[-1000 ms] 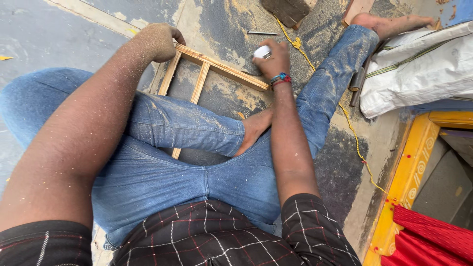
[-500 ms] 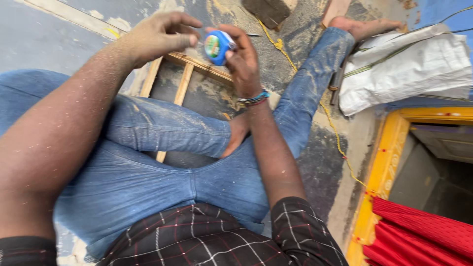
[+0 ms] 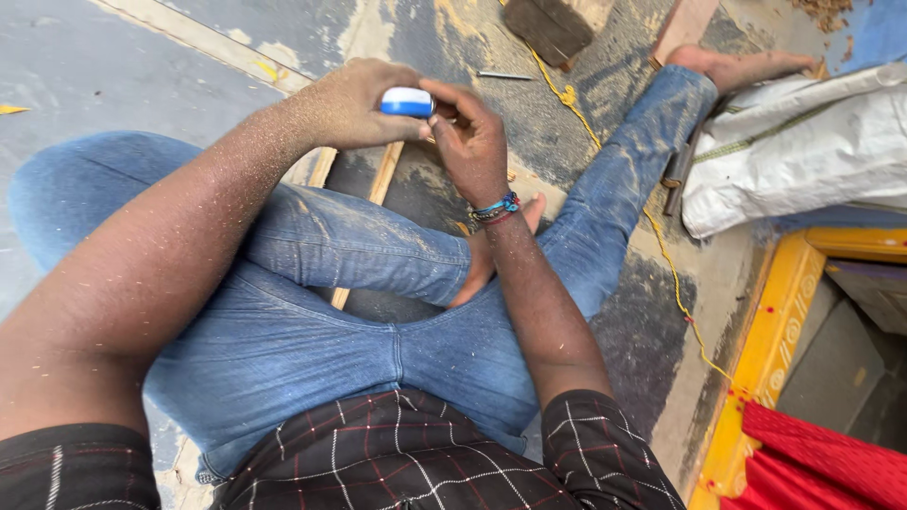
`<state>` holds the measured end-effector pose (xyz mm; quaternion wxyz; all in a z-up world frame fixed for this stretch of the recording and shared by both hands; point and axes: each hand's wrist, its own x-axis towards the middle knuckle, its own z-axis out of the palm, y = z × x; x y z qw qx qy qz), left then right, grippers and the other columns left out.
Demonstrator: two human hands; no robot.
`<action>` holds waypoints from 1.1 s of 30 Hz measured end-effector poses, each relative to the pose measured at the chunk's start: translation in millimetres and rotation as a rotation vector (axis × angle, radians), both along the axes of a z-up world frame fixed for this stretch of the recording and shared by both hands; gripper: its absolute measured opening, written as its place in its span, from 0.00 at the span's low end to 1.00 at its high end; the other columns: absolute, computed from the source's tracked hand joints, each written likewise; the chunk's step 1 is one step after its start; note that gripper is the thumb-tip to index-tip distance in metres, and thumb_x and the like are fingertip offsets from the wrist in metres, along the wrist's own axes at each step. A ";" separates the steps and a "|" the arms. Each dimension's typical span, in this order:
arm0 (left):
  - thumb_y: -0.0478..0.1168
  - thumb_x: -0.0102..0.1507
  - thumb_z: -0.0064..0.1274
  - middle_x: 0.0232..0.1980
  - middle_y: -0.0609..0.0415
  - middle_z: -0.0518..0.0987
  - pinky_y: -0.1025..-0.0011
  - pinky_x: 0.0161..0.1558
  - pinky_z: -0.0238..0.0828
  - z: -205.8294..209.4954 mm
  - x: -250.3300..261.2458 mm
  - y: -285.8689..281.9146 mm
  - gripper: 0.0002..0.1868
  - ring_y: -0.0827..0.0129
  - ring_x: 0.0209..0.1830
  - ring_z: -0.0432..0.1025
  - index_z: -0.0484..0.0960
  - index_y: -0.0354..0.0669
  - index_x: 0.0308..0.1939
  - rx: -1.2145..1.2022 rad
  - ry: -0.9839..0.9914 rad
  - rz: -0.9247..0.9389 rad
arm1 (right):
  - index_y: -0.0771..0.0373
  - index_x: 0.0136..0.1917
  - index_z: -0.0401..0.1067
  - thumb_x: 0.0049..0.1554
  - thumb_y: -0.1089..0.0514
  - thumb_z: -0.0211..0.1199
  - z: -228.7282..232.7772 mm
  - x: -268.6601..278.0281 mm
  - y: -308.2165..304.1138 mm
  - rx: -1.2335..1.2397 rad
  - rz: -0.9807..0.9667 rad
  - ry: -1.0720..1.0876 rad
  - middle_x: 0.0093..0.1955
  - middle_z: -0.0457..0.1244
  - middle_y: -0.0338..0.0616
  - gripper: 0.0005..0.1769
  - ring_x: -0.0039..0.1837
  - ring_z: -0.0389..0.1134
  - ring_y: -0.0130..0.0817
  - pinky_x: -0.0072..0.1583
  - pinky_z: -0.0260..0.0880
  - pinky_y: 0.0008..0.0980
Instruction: The person measures several pieces of wood with a tape measure and marks them with a pen, then moves and handles the wooden boards on the floor.
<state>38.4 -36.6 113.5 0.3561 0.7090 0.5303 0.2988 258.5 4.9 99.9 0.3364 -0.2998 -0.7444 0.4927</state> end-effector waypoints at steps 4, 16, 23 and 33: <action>0.68 0.65 0.55 0.43 0.34 0.81 0.49 0.47 0.75 4.8 -6.8 -4.9 0.37 0.44 0.46 0.78 0.80 0.35 0.55 0.047 0.239 -0.030 | 0.66 0.65 0.74 0.62 0.70 0.65 -7.4 -2.1 1.6 -0.276 0.106 0.069 0.54 0.68 0.41 0.17 0.56 0.70 0.24 0.60 0.75 0.25; 0.46 0.64 0.52 0.51 0.44 0.82 0.53 0.49 0.78 -46.5 -85.8 -19.1 0.16 0.55 0.52 0.77 0.86 0.52 0.54 -0.280 0.772 0.232 | 0.63 0.44 0.77 0.56 0.64 0.68 -39.6 -35.8 16.3 0.257 -0.051 -0.465 0.41 0.67 0.42 0.02 0.42 0.69 0.28 0.47 0.71 0.31; 0.41 0.61 0.58 0.51 0.50 0.84 0.55 0.50 0.79 -62.4 -76.2 -5.8 0.18 0.57 0.52 0.78 0.87 0.62 0.55 -0.363 0.853 0.300 | 0.62 0.43 0.77 0.55 0.64 0.66 -63.7 -30.5 26.5 0.215 -0.076 -0.523 0.43 0.66 0.40 0.01 0.43 0.69 0.28 0.49 0.74 0.31; 0.38 0.57 0.61 0.52 0.48 0.85 0.53 0.48 0.80 -69.3 -76.3 -9.4 0.23 0.54 0.52 0.79 0.87 0.62 0.56 -0.424 0.853 0.306 | 0.59 0.44 0.81 0.56 0.62 0.68 -79.5 -26.6 31.0 0.202 -0.022 -0.527 0.44 0.65 0.38 0.02 0.44 0.70 0.27 0.48 0.74 0.30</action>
